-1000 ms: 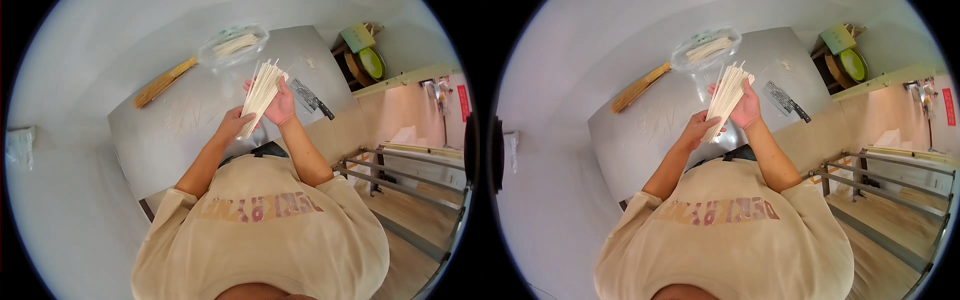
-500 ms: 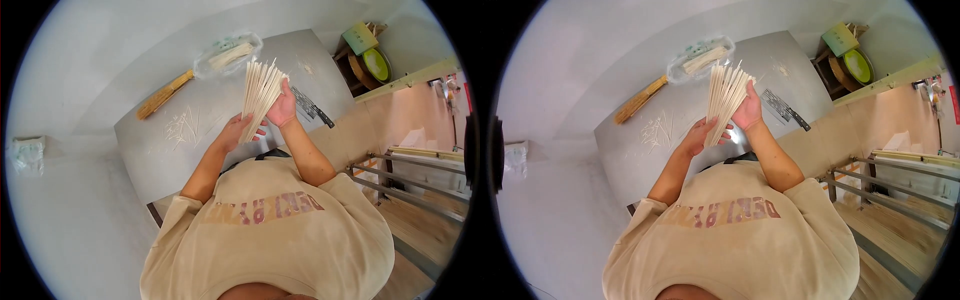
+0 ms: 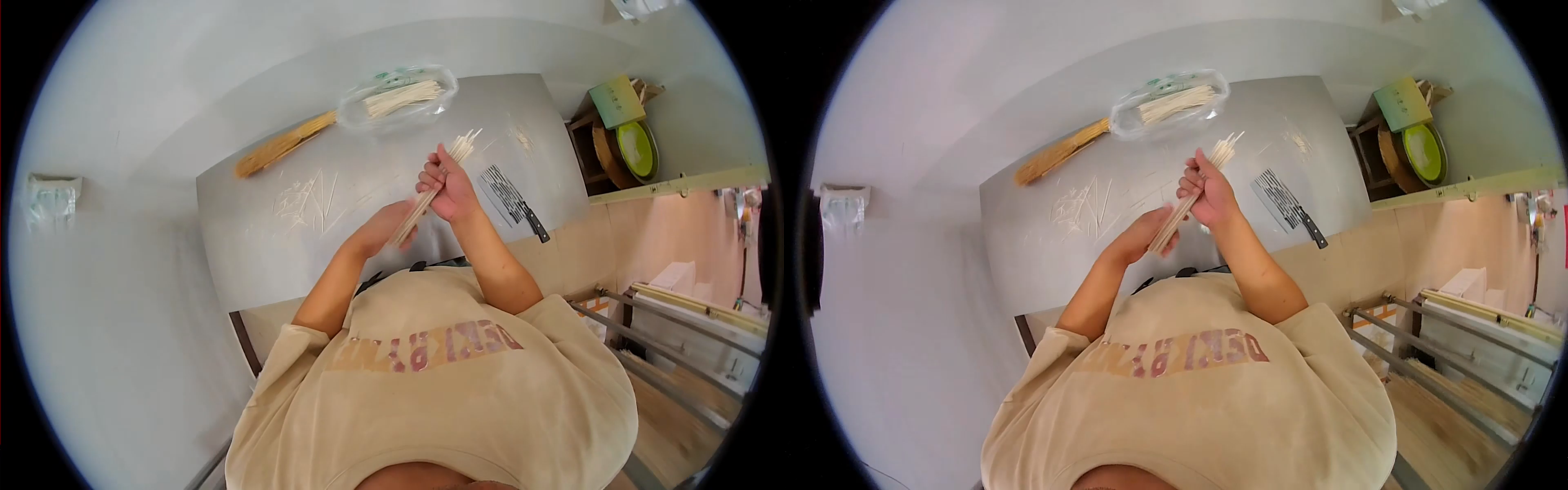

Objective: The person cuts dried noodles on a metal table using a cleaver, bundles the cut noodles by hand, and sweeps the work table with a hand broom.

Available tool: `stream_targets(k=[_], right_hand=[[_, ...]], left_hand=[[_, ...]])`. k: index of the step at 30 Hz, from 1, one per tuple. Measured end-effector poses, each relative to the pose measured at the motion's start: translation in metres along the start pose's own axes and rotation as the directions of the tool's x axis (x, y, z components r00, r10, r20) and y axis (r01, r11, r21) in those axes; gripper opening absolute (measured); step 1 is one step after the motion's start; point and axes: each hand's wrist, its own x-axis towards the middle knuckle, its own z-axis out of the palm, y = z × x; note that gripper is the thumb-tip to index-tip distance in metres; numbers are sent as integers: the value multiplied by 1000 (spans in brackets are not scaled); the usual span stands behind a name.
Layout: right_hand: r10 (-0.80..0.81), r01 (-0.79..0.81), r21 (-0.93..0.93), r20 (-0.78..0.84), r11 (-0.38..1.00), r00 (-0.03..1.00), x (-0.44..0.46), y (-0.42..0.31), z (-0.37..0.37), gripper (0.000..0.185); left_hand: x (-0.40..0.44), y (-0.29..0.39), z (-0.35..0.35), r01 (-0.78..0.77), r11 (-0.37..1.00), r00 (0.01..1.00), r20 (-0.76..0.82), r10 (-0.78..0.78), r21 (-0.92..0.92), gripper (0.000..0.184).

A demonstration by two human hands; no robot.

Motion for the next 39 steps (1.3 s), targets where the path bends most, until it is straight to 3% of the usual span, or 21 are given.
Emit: stream_targets(k=[1, 2, 4, 5, 7, 10, 17, 19, 23, 25, 27, 30, 31, 32, 33, 34, 35, 36, 37, 38, 39], right_hand=[[-36, 40, 34, -111, 999, 993, 3, 0, 2, 33], [-17, 21, 32, -114, 999, 993, 5, 0, 3, 33], [-247, 227, -102, -286, 969, 926, 10, 2, 25, 43], [-229, 208, -105, -288, 973, 930, 16, 9, 23, 43], [-213, 177, -133, -344, 975, 914, 29, 26, 20, 44], [-148, 112, -123, -343, 986, 928, 35, 42, 23, 45], [-98, 51, -145, -338, 988, 936, 56, 40, 34, 46], [-215, 159, -189, -328, 969, 920, 62, 28, 40, 45], [-120, 20, -305, -312, 952, 942, 76, 40, 26, 44], [-126, 32, -287, -315, 957, 941, 86, 30, 37, 42], [-434, 213, -660, -190, 721, 881, 97, 17, 52, 42], [-507, 254, -820, -51, 513, 860, 120, -14, 53, 36], [-502, 243, -823, -59, 514, 863, 130, -32, 56, 36], [-200, 71, -629, -138, 774, 970, 142, -55, 60, 32], [125, -164, -381, -125, 910, 984, 154, -77, 57, 28], [162, -238, -533, -185, 812, 969, 165, -95, 51, 19], [165, -244, -533, -193, 810, 967, 177, -97, 44, 19], [-67, -154, -882, -204, 445, 977, 187, -97, 40, 18], [-267, -115, -992, -96, -55, 959, 195, -97, 37, 18], [-262, -230, -958, -180, -173, 948, 201, -101, 36, 20], [-256, -237, -956, -188, -173, 948, 208, -104, 38, 20]], left_hand=[[2, -6, -4, -1, 1000, 1000, -10, 1, -14, 55], [5, -15, -8, -31, 942, 995, -102, -4, -335, 60], [3, -33, -20, -144, 579, 986, -167, 14, -802, 58], [7, -40, -20, -154, 566, 984, -178, 13, -810, 58], [18, -42, -16, -289, 294, 941, -327, -87, -911, 49], [33, -47, -22, -415, 205, 888, -444, -117, -886, 41], [32, -31, -34, -412, 144, 895, -430, -122, -900, 40], [33, -30, -40, -373, 246, 910, -405, -93, -895, 41], [48, -23, -51, -340, 182, 926, -362, -107, -923, 44], [57, -18, -60, -322, 244, 914, -367, -172, -915, 46], [63, -25, -76, -318, 284, 912, -373, -168, -905, 46], [67, -42, -101, -297, 348, 911, -373, -176, -889, 44], [69, -47, -110, -283, 374, 912, -369, -182, -883, 42], [70, -53, -120, -280, 366, 912, -365, -189, -888, 42], [71, -60, -130, -274, 383, 921, -355, -159, -882, 39], [71, -63, -138, -269, 400, 930, -344, -129, -876, 36], [73, -64, -148, -267, 393, 930, -341, -133, -880, 36], [75, -64, -156, -286, 416, 921, -368, -129, -863, 32], [76, -65, -161, -304, 437, 911, -393, -127, -846, 28], [80, -66, -168, -303, 429, 910, -392, -134, -851, 28], [84, -63, -177, -347, 482, 874, -464, -146, -805, 27]])
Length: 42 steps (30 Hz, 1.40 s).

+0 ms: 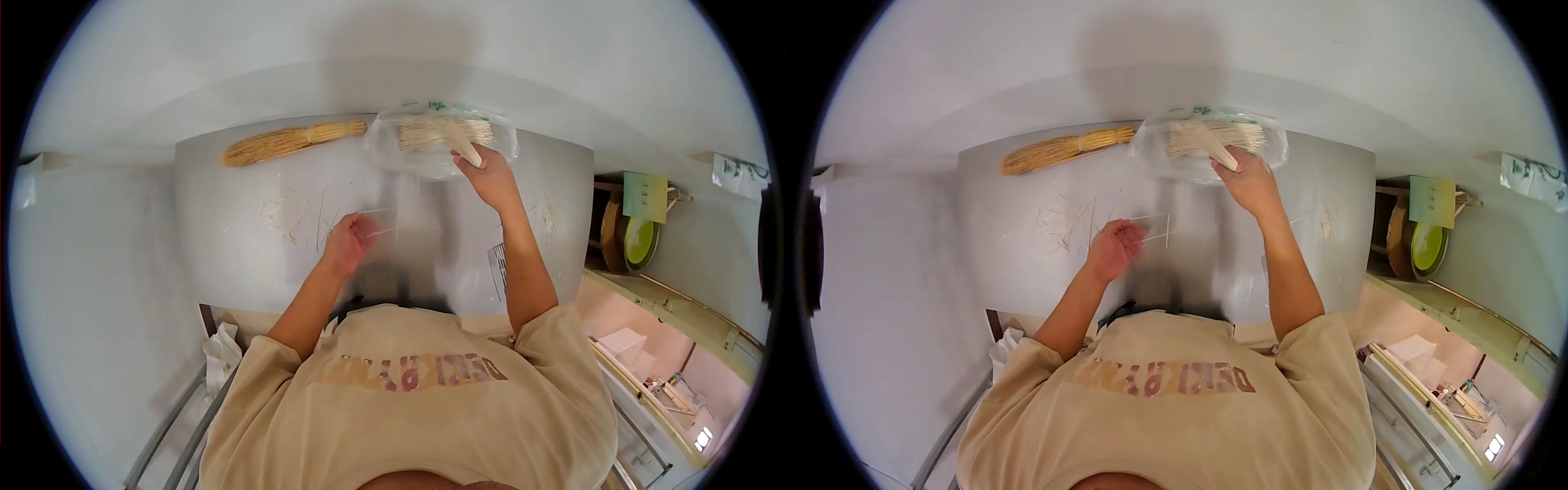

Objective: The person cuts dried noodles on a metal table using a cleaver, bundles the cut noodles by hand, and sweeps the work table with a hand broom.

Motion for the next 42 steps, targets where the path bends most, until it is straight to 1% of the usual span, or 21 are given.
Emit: stream_targets(k=[2, 3, 4, 5, 7, 9, 10, 11, 12, 14, 15, 17, 21, 25, 28, 30, 32, 36, 39, 40, 42], right_hand=[[-16, 87, -412, 172, 907, 985, 16, -5, -2, 24], [-12, 84, -413, 175, 907, 985, 25, 2, 2, 24], [-118, 233, -513, 246, 826, 962, 35, 12, 7, 25], [-211, 375, -592, 328, 713, 921, 44, 22, 11, 26], [-269, 441, -566, 364, 696, 892, 57, 22, 21, 27], [-329, 509, -538, 399, 672, 856, 63, 13, 33, 28], [-470, 602, -379, 389, 703, 793, 61, 3, 39, 30], [-598, 683, -210, 353, 699, 720, 60, -3, 44, 32], [-596, 683, -212, 356, 699, 720, 63, -3, 49, 32], [-576, 685, -212, 401, 697, 712, 73, 5, 55, 36], [-573, 681, -216, 400, 699, 715, 80, 13, 54, 36], [-482, 628, -396, 412, 669, 773, 98, 34, 52, 37], [-333, 504, -595, 380, 626, 863, 129, 67, 44, 38], [-417, 476, -725, 281, 498, 864, 127, 88, 50, 42], [-531, 500, -596, 142, 628, 836, 102, 76, 36, 41], [-347, 322, -156, -176, 934, 921, 61, 56, 21, 31], [-272, 289, -12, -384, 957, 883, 23, 73, 11, 20], [80, 42, 261, -438, 964, 895, -62, 124, 9, 16], [199, -88, 240, -492, 967, 848, -116, 193, 7, 16], [212, -97, 241, -510, 966, 834, -126, 209, 2, 16], [386, -227, 338, -539, 913, 749, -146, 238, -12, 20]], left_hand=[[16, 14, 4, -60, 997, 997, -50, 62, 50, 25], [22, 23, 12, -138, 965, 981, -103, 164, 223, 30], [29, 32, 23, -200, 898, 953, -134, 271, 392, 37], [36, 41, 36, -196, 899, 954, -134, 267, 391, 37], [55, 58, 64, -273, 786, 897, -148, 416, 555, 56], [96, 68, 64, -291, 805, 918, -85, 387, 517, 63], [96, 76, 79, -307, 823, 932, -21, 361, 478, 71], [96, 79, 96, -233, 769, 915, -135, 381, 595, 63], [104, 82, 92, -233, 772, 915, -135, 380, 592, 63], [124, 87, 81, -251, 862, 967, 77, 242, 440, 44], [125, 86, 85, -248, 863, 968, 80, 238, 440, 44], [118, 87, 94, -288, 877, 942, -49, 331, 385, 18], [110, 98, 99, -301, 845, 944, 11, 331, 442, 10], [95, 100, 115, -373, 814, 921, 73, 382, 445, 11], [80, 101, 124, -402, 794, 911, 116, 395, 455, 17], [76, 99, 121, -422, 788, 905, 150, 399, 449, 21], [75, 96, 113, -414, 735, 906, 166, 389, 537, 29], [62, 83, 109, -421, 746, 902, 147, 406, 516, 34], [56, 64, 77, -459, 742, 871, 80, 486, 488, 44], [51, 57, 61, -456, 672, 855, 77, 513, 584, 45], [35, 41, 36, -421, 579, 847, 74, 526, 698, 50]])
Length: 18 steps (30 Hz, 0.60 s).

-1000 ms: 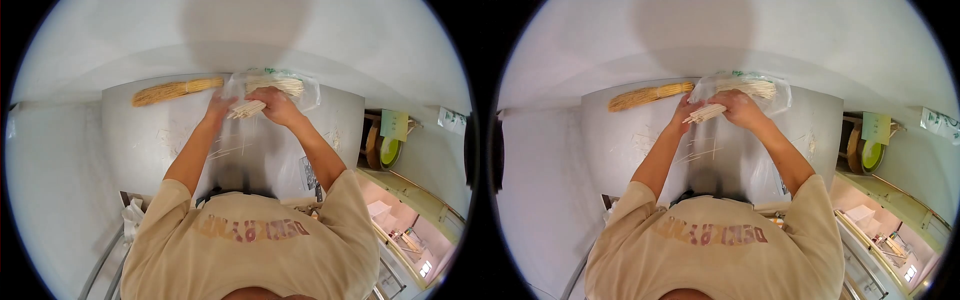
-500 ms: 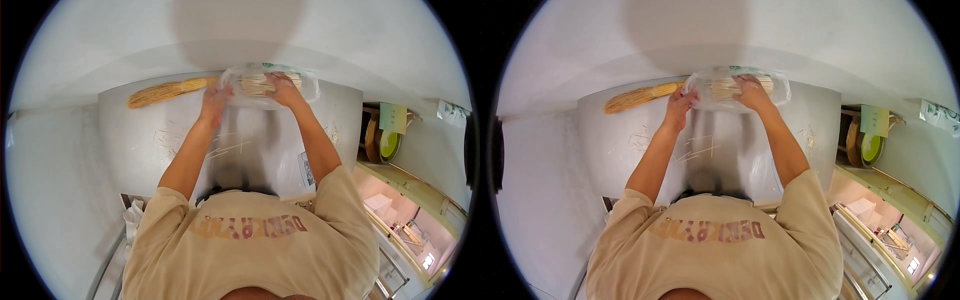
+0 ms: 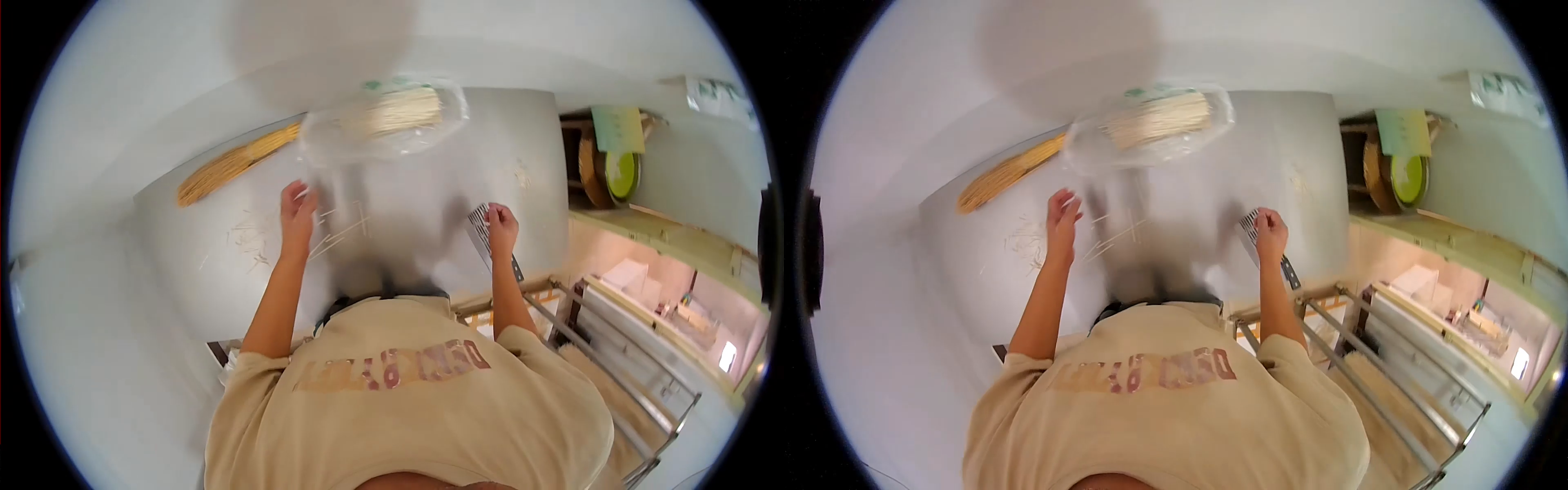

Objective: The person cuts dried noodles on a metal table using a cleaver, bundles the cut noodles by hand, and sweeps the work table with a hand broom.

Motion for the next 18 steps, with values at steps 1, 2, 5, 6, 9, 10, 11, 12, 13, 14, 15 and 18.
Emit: stream_targets(k=[1, 2, 5, 6, 9, 10, 11, 12, 13, 14, 15, 18], right_hand=[[-41, 42, -66, 9, 997, 999, 11, 14, -14, 21], [-28, 26, -75, -24, 997, 999, 21, 21, -24, 21], [-178, 148, -199, -143, 969, 974, 77, 69, -40, 20], [-163, 124, -258, -134, 958, 977, 93, 66, -44, 28], [-285, 155, -523, -177, 838, 942, 131, 67, -40, 50], [-429, 162, -718, -206, 677, 880, 141, 67, -39, 63], [-437, 186, -705, -194, 685, 878, 152, 66, -41, 63], [-238, 25, -672, -226, 740, 945, 163, 62, -44, 71], [-27, -137, -639, -241, 757, 970, 171, 54, -40, 79], [-32, -108, -635, -205, 765, 978, 174, 50, -35, 79], [23, -168, -650, -226, 741, 974, 171, 45, -29, 79], [-33, -64, -686, -127, 724, 991, 158, 53, 6, 77]], left_hand=[[-16, -10, -8, 17, 999, 1000, -4, -17, 37, 53], [-31, -21, -17, 34, 995, 999, 0, -35, 95, 55], [-74, -53, -48, 133, 971, 991, -24, -131, 198, 58], [-89, -62, -56, 127, 970, 992, -26, -124, 207, 58], [-130, -79, -84, 192, 949, 979, -111, -169, 251, 61], [-144, -82, -91, 224, 939, 970, -149, -191, 260, 62], [-154, -85, -97, 256, 930, 959, -189, -210, 264, 64], [-164, -90, -103, 249, 933, 956, -217, -195, 260, 64], [-173, -94, -109, 266, 917, 949, -248, -195, 296, 65], [-185, -99, -117, 294, 897, 937, -285, -202, 330, 65], [-196, -100, -118, 267, 904, 936, -311, -162, 335, 64], [-218, -115, -137, 170, 874, 954, -297, -32, 455, 65]])
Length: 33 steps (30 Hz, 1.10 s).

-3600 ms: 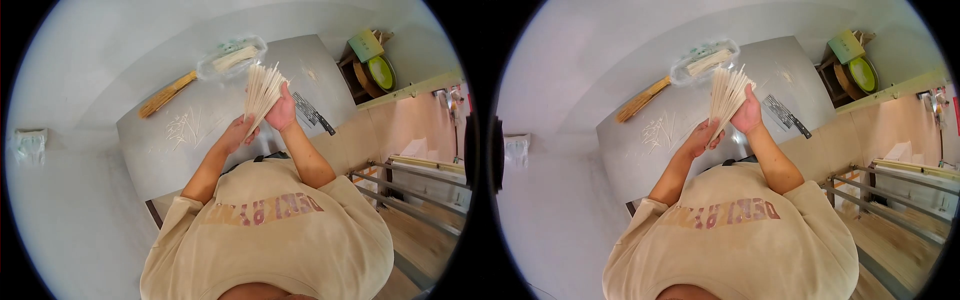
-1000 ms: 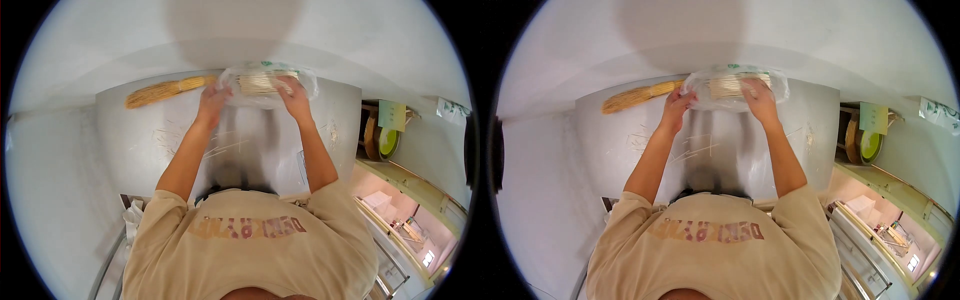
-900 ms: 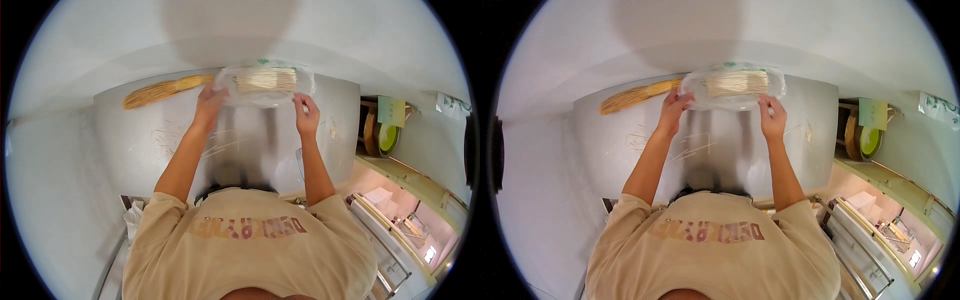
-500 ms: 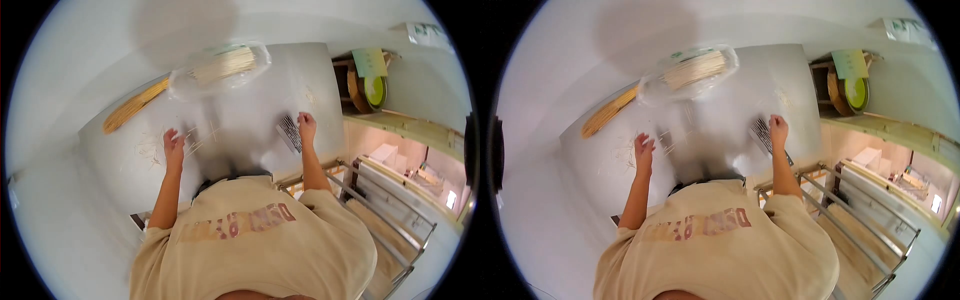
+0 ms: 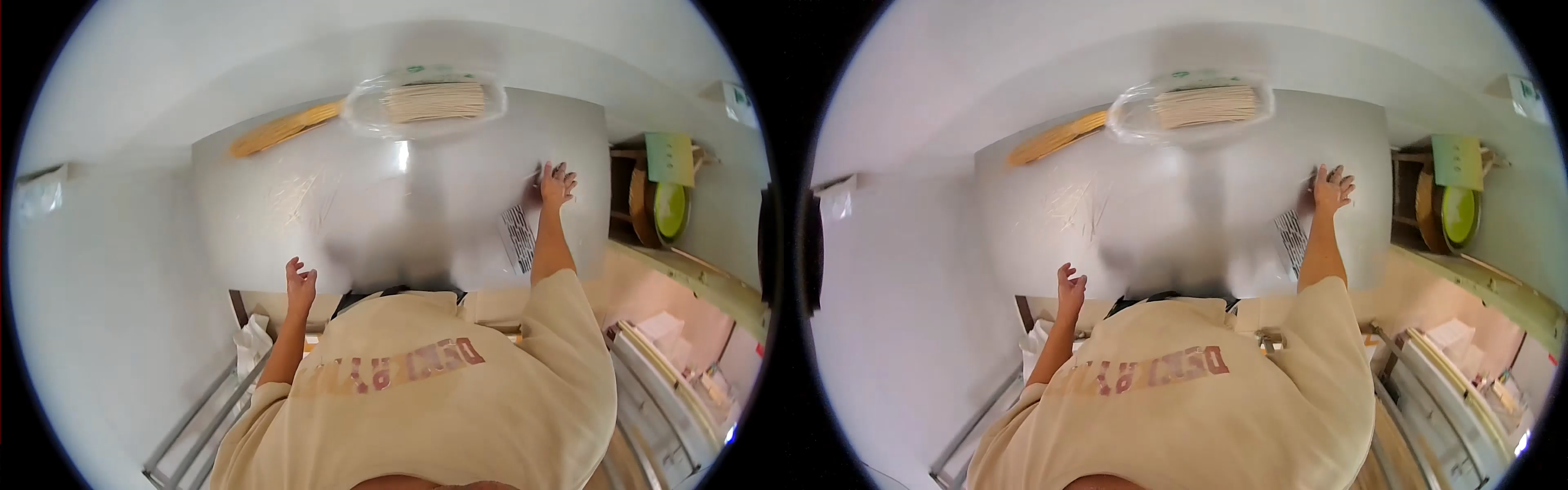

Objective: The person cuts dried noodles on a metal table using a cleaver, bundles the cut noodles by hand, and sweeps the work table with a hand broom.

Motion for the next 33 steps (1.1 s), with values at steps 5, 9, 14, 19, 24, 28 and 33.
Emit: stream_targets(k=[5, 9, 14, 19, 24, 28, 33], right_hand=[[-461, 469, 52, -108, 882, 881, -83, -48, 75, 70], [-657, 624, 223, 123, 749, 744, -183, -102, 91, 69], [-706, 604, 410, 161, 684, 690, -277, -120, 29, 68], [-552, 456, 343, 276, 821, 787, -346, -52, -25, 55], [-295, 183, 376, 264, 908, 918, -411, 35, -48, 40], [-158, 33, 527, 193, 849, 968, -449, 32, -67, 32], [-187, -88, 740, 281, 667, 941, -445, -20, -88, 27]], left_hand=[[22, -7, -14, -237, 964, 969, -35, 243, 120, 66], [94, 18, -20, -422, 848, 891, -25, 453, 321, 68], [224, 92, -19, -588, 597, 714, 4, 700, 547, 67], [340, 132, 9, -541, 260, 482, 42, 875, 800, 63], [397, 133, 4, -550, 240, 691, 274, 669, 800, 57], [393, 122, -44, -720, 315, 496, 141, 857, 618, 46], [247, 168, -126, -743, 256, 385, 83, 919, 619, 50]])
